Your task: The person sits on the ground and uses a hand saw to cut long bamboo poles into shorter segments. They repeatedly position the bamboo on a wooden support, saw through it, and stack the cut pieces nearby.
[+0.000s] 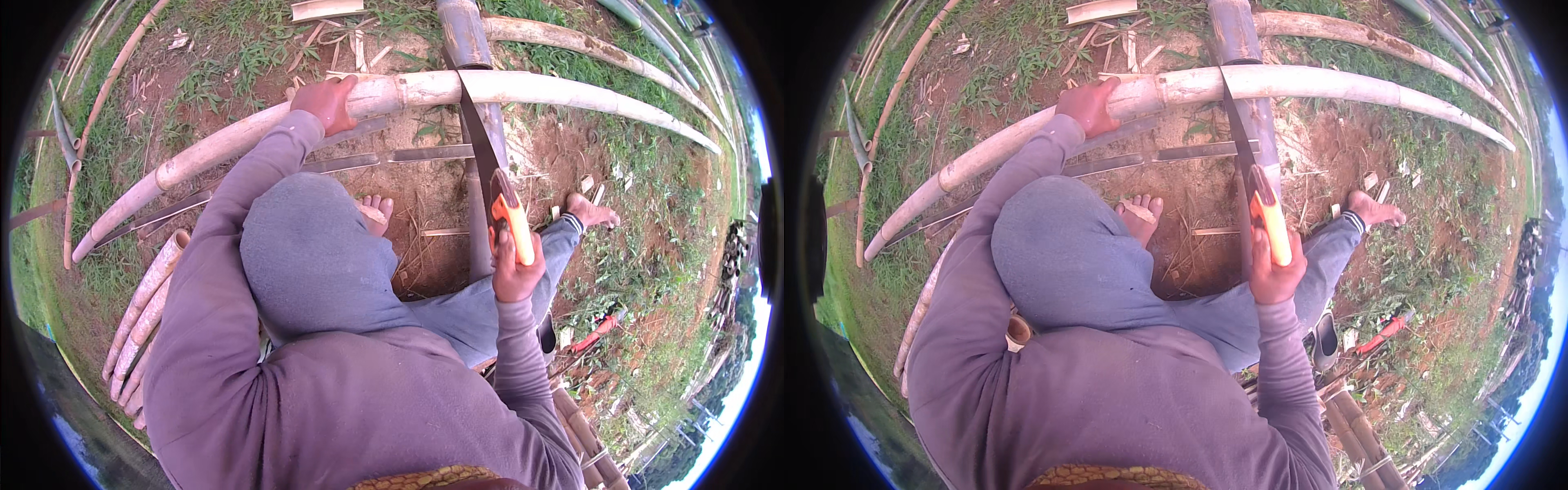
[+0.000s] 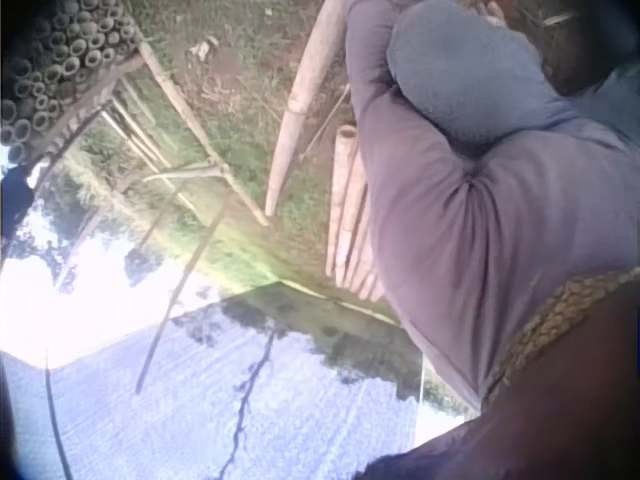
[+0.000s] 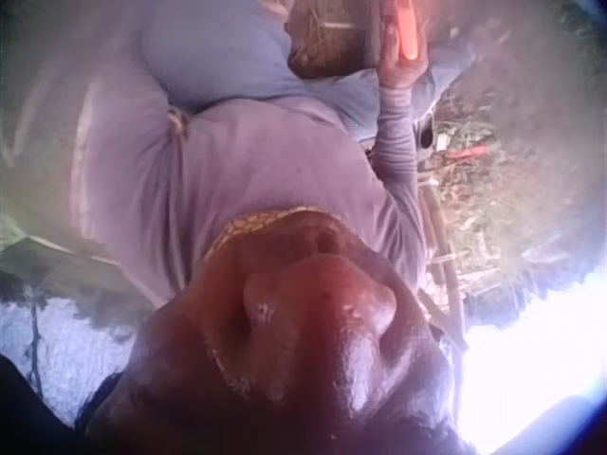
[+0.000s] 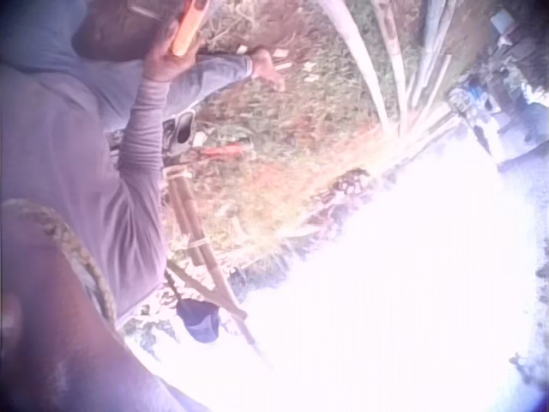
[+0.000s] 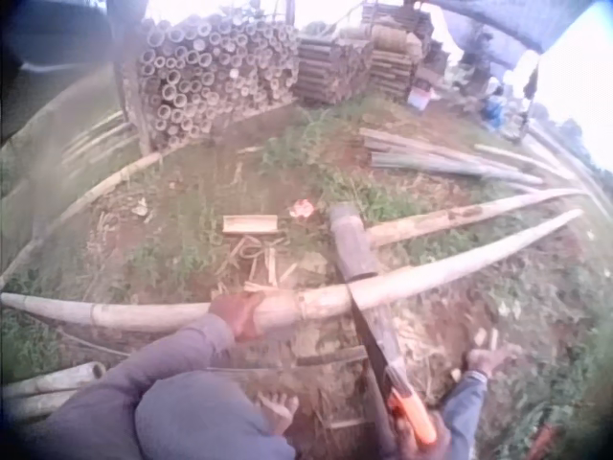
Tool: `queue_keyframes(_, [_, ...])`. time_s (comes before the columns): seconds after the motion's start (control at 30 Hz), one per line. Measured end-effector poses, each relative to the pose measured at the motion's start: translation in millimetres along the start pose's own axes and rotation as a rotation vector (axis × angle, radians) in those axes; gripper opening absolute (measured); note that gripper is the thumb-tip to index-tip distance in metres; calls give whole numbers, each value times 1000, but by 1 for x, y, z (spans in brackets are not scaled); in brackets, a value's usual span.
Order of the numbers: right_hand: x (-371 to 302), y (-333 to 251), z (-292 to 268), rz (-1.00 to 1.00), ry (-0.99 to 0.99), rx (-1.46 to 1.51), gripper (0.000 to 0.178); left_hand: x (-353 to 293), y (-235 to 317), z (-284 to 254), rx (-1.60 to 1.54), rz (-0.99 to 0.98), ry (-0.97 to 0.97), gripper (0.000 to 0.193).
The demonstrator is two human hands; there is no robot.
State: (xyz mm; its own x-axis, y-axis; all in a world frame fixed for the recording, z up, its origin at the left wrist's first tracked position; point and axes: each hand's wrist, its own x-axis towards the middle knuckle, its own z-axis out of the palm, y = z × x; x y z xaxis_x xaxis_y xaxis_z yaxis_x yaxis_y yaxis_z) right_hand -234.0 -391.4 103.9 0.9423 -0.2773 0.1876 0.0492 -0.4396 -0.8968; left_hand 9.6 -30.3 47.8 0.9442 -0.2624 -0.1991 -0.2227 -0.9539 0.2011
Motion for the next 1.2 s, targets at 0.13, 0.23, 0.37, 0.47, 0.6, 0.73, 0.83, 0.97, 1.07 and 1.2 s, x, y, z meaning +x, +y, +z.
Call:
queue_keyframes(0.13, [-74,-12,-39,43,29,54,22,-2,2,-1,-4,-9,-22,70])
queue_keyframes(0.23, [21,28,19,-11,9,-36,18,1,7,4,-13,27,17,72])
queue_keyframes(0.37, [154,19,95,-88,36,-103,19,7,10,-8,14,38,8,76])
queue_keyframes(0.47, [85,20,60,37,10,74,19,7,9,-9,17,19,-18,76])
queue_keyframes(0.6, [-59,2,-38,127,-18,101,16,0,9,-16,24,-49,-131,75])
queue_keyframes(0.73, [-40,9,-12,90,54,13,16,3,3,-4,11,-19,-73,76])
queue_keyframes(0.83, [94,42,65,-102,56,46,20,6,17,-9,17,20,-49,76])
queue_keyframes(0.97, [134,36,89,-2,12,-50,21,6,14,-12,5,4,-57,74])
queue_keyframes(1.07, [28,0,24,233,-22,157,23,3,0,-8,7,-39,-45,75])
queue_keyframes(1.2, [-60,-13,-35,161,12,58,14,5,5,-5,1,-17,-63,76])
